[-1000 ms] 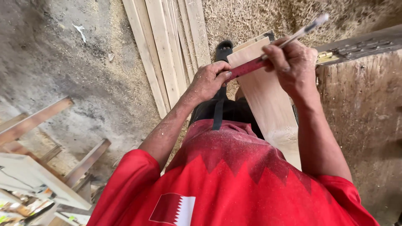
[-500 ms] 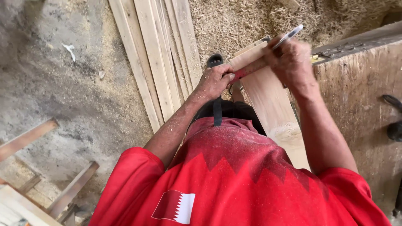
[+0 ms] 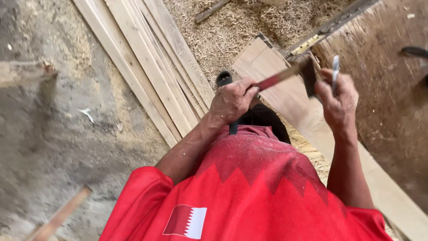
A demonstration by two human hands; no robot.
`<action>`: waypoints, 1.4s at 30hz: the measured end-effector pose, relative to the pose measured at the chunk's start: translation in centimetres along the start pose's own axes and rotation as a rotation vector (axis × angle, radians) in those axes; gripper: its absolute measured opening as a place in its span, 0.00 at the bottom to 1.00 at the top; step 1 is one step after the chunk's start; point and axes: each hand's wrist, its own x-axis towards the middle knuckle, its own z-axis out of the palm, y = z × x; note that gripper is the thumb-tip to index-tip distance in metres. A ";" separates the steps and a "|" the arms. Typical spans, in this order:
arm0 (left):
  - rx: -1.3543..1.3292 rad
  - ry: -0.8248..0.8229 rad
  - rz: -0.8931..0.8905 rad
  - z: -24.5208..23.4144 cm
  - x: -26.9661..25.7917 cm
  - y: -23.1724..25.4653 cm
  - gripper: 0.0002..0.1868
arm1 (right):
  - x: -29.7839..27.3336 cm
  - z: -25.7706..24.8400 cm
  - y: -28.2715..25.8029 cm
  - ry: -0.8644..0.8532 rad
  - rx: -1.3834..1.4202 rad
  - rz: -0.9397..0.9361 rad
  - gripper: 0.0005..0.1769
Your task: Marking lines on wooden planks using a square and a pen for precise alignment or cutting.
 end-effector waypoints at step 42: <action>0.195 0.202 -0.260 4.0 -0.1 -9.0 0.16 | -3.2 1.2 5.2 -0.295 0.679 0.445 0.16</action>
